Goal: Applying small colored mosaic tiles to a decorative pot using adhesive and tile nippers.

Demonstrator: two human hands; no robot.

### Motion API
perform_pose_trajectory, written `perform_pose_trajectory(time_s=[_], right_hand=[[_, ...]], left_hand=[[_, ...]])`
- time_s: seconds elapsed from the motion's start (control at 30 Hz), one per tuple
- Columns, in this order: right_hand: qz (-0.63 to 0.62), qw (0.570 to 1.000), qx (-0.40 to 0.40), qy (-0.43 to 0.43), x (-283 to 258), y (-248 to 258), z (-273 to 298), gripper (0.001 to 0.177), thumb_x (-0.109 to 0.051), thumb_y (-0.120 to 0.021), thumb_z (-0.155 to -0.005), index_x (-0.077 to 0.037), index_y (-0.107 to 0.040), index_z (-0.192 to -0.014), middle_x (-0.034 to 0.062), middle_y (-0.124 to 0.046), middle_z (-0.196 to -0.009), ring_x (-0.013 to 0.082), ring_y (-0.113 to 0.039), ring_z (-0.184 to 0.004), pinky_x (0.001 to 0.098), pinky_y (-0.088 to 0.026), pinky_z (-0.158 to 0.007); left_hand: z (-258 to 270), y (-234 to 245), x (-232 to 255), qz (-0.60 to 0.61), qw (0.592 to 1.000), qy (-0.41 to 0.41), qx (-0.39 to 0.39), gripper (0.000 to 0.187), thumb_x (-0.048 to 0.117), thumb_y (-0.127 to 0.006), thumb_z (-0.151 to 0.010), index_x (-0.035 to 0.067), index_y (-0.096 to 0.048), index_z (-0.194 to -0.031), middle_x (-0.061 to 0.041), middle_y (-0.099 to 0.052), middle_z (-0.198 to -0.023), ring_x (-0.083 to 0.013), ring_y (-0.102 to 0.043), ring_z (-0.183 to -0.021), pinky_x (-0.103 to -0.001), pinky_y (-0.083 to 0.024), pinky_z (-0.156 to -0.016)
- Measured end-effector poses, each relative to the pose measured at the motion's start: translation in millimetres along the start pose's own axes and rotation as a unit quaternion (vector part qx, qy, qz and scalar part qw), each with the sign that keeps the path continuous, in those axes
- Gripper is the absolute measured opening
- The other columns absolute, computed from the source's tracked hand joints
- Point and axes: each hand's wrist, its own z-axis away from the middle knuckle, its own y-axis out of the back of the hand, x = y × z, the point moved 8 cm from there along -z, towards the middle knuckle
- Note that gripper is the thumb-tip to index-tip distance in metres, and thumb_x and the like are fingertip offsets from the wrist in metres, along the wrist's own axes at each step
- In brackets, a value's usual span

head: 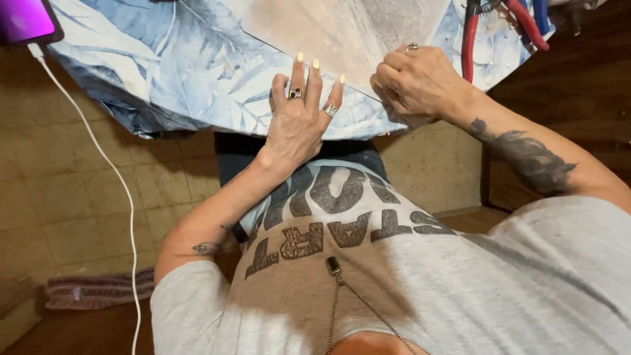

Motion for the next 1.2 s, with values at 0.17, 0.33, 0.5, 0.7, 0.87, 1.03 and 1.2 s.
perform_pose_trajectory(time_s=[0.17,0.33,0.5,0.7,0.87,1.03,1.2], right_hand=[[0.039,0.997,0.059,-0.008,-11.4,13.4,-11.1,0.024,-0.015,-0.05,-0.088,-0.011,-0.042,-0.065,0.0005,-0.041,-0.061,0.0146,-0.04,-0.048,0.0258,-0.03,-0.038],[0.005,0.995,0.09,0.031,-7.8,11.7,-100.5,0.014,-0.015,-0.047,-0.089,-0.009,-0.048,-0.077,0.005,-0.046,-0.07,0.0174,-0.04,-0.056,0.0295,-0.033,-0.048],[0.778,0.617,0.064,0.105,-12.4,-119.1,-150.7,0.04,-0.011,-0.036,-0.098,0.006,-0.036,-0.134,0.0184,-0.048,-0.122,0.0257,-0.052,-0.099,0.0261,-0.044,-0.076],[-0.048,0.998,0.03,0.032,-10.0,4.4,-29.6,0.021,-0.015,-0.044,-0.091,-0.008,-0.04,-0.071,0.0064,-0.042,-0.063,0.0212,-0.038,-0.051,0.0336,-0.029,-0.045],[-0.028,0.998,-0.02,-0.043,-4.7,-14.5,6.7,0.01,-0.013,-0.042,-0.079,-0.014,-0.046,-0.07,-0.0019,-0.043,-0.06,0.0101,-0.035,-0.049,0.0228,-0.03,-0.043],[0.149,0.983,0.043,0.099,-14.3,-17.8,-124.2,0.017,-0.029,-0.046,-0.087,-0.013,-0.051,-0.092,0.0009,-0.042,-0.079,0.0152,-0.039,-0.068,0.0289,-0.031,-0.061],[0.118,0.977,0.108,0.14,-20.3,0.7,-118.5,0.019,-0.019,-0.044,-0.094,-0.014,-0.041,-0.076,-0.0015,-0.036,-0.067,0.0101,-0.032,-0.053,0.0225,-0.029,-0.048]], left_hand=[[1.7,-3.0,-2.4,-0.032,0.999,0.002,-0.007,0.06,0.032,-0.054,-0.071,0.017,-0.038,-0.127,-0.025,-0.041,-0.121,-0.0422,-0.039,-0.11,-0.047,-0.029,-0.083],[0.6,3.7,-5.1,-0.013,0.999,0.014,0.032,0.06,0.028,-0.06,-0.066,0.017,-0.044,-0.123,-0.024,-0.044,-0.114,-0.0427,-0.038,-0.107,-0.047,-0.031,-0.079],[0.7,3.5,-5.5,-0.001,1.0,0.022,0.016,0.072,0.035,-0.065,-0.061,0.016,-0.04,-0.125,-0.023,-0.044,-0.117,-0.0398,-0.04,-0.108,-0.047,-0.033,-0.079],[2.4,-1.1,-4.2,0.005,1.0,0.011,0.01,0.06,0.03,-0.059,-0.067,0.017,-0.041,-0.123,-0.025,-0.043,-0.117,-0.0418,-0.038,-0.108,-0.048,-0.03,-0.08],[1.9,4.5,-4.9,0.001,0.999,0.004,0.04,0.055,0.025,-0.056,-0.071,0.014,-0.043,-0.122,-0.026,-0.045,-0.115,-0.0455,-0.04,-0.106,-0.049,-0.031,-0.08],[0.4,14.1,-10.9,0.017,0.998,0.019,0.061,0.057,0.023,-0.063,-0.061,0.016,-0.047,-0.115,-0.023,-0.046,-0.11,-0.0409,-0.042,-0.104,-0.045,-0.032,-0.076],[0.1,4.1,-7.5,0.033,0.999,0.027,0.027,0.071,0.027,-0.067,-0.056,0.016,-0.043,-0.123,-0.022,-0.045,-0.114,-0.039,-0.042,-0.105,-0.046,-0.034,-0.075]])
